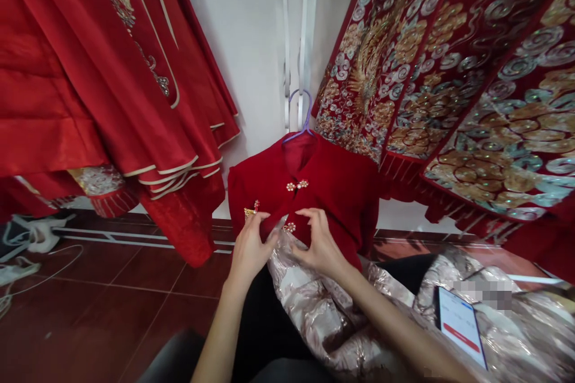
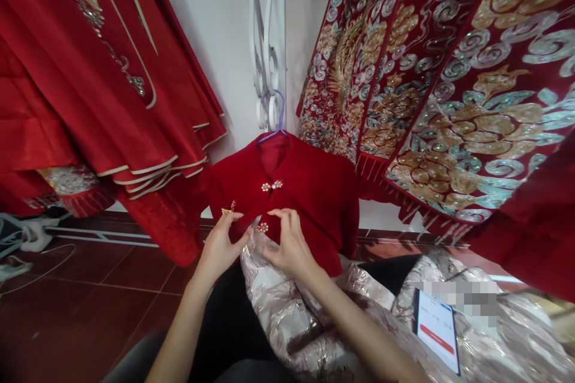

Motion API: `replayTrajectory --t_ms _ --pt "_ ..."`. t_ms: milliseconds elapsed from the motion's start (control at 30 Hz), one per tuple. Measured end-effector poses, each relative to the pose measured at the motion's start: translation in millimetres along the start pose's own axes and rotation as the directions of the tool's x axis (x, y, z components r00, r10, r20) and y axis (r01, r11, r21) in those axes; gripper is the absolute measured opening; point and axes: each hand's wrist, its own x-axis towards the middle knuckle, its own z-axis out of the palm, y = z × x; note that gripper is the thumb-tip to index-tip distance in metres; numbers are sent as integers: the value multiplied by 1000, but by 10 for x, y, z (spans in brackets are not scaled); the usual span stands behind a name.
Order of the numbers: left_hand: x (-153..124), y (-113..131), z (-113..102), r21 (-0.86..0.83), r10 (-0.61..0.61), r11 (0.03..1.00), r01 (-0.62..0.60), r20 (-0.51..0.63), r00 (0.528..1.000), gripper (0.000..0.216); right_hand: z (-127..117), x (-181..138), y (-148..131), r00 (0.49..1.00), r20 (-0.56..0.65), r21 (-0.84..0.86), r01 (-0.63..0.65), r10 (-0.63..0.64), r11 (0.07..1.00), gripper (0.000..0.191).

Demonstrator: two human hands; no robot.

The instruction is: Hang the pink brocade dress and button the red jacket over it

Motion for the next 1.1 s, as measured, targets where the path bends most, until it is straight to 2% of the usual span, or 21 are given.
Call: replayTrajectory --t_ms 100,200,300,367,433,500,567,633,733,833,933,1033,1100 --pt "-212 -178 68 77 -55 996 54 2 999 28 98 -106 37 1000 15 -58 12 -11 998 54" --pt "-298 -268 51 7 -125 992 126 -88 988 16 65 -115 143 997 -4 7 -81 81 997 43" --pt "-286 -147 -148 -118 -184 980 160 -238 954 15 -136 -77 212 970 -38 139 -232 239 963 33" --pt "-276 23 -297 -158 -164 980 125 -269 949 16 -354 -41 197 945 -64 236 -298 321 925 32" --pt "-295 196 -351 -210 -137 974 79 -277 951 16 -598 -8 123 936 -67 337 -305 346 891 38" --pt "-348 326 -253 -242 -114 968 67 -186 976 16 -813 16 -5 935 -39 401 -308 351 863 44" --pt "-421 398 -23 -218 -75 973 77 15 997 14 -949 26 -164 940 -35 431 -292 339 854 44" --pt "-491 422 253 -139 -6 989 42 248 969 15 -979 23 -322 956 -36 464 -242 291 852 37" --pt "-558 403 547 -1 -18 1000 20 378 926 36 -824 16 -492 983 -3 480 -159 183 863 24" --pt "-558 317 605 -23 -10 1000 22 413 911 52 -491 53 -498 989 133 444 -121 68 888 22" --pt "-484 157 560 -146 24 989 29 352 936 42 -78 168 -288 987 162 400 -48 -19 915 26" --pt "-370 -7 530 -164 -53 982 93 233 971 22 269 323 24 991 137 354 -51 3 934 23" --pt "-299 -74 499 -200 -97 970 136 196 976 17 403 405 177 991 132 336 -70 27 939 22"
